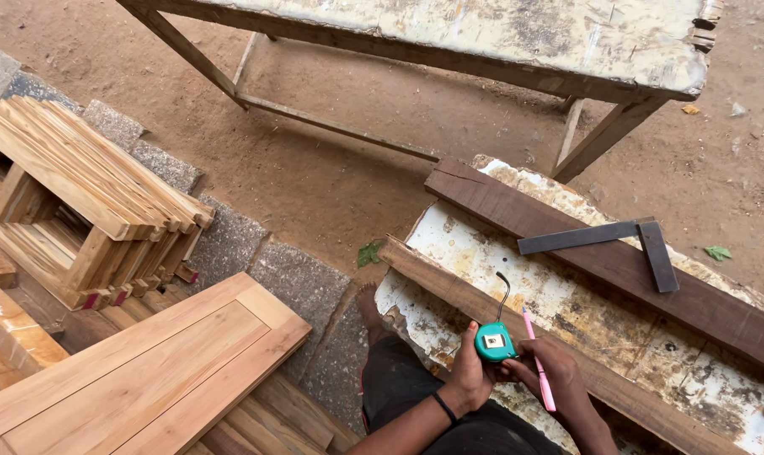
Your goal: The person measures several pieces of lumber using a tape measure and marks cutting lines with a pencil and a try square.
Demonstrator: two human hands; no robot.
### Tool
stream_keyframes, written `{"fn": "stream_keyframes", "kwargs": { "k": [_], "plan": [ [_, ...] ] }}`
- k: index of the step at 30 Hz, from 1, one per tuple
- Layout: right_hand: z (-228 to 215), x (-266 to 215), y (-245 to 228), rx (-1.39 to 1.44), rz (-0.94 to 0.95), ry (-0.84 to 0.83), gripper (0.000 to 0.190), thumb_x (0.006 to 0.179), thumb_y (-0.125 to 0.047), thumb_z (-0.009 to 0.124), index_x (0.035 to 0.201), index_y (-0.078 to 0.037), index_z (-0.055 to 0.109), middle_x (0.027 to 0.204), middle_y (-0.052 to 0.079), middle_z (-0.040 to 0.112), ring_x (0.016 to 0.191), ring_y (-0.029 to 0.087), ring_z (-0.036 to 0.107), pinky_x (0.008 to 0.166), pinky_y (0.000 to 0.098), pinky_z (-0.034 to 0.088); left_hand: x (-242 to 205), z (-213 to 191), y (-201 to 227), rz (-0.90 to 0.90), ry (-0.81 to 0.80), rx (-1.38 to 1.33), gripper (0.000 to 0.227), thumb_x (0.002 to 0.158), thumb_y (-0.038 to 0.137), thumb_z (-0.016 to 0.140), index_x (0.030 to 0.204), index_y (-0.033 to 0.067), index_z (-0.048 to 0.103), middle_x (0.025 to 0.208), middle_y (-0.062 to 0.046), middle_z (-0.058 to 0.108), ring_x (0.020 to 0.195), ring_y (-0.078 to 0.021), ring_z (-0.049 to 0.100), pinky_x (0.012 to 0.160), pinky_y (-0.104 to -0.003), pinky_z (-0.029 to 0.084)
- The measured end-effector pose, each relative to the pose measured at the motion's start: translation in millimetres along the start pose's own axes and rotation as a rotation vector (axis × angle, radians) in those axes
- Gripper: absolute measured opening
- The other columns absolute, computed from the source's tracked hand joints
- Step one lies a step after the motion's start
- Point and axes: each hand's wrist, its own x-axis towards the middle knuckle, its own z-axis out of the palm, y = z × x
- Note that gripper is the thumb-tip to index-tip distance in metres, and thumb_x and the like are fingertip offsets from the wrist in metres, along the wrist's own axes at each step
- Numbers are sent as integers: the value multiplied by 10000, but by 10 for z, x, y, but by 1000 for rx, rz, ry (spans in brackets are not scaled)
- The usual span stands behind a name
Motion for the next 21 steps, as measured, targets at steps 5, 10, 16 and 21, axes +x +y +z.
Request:
{"fn": "stream_keyframes", "kwargs": {
  "k": [5,10,16,21],
  "plan": [
    [117,48,-158,229,97,-217,128,874,-186,777,927,-90,709,784,29,770,705,131,801,610,296,626,-160,-147,102,-70,10,-5,714,995,713,292,1213,129,641,1028,-71,723,915,-206,714,879,-431,601],
    [357,33,-537,215,-148,-203,148,810,-144,802,846,-69,680,676,70,705,549,203,696,476,349,544,-517,-560,143,42,6,-46,658,1048,684,357,1267,135,646,1138,-84,697,975,-224,647,903,-429,546],
    [371,113,-701,278,-148,-382,151,829,-101,769,779,-52,636,583,75,624,484,221,629,458,413,490,-997,-707,665,626,485,932,754,1009,731,387,1166,40,644,1043,-133,661,983,-267,638,897,-366,522],
    [509,74,-793,443,-254,-564,222,934,-189,697,761,-83,608,582,50,583,497,216,610,518,379,526,-1246,-417,999,686,-73,1353,821,972,794,438,1283,55,617,1204,-137,681,1140,-277,661,1011,-387,509]
  ]
}}
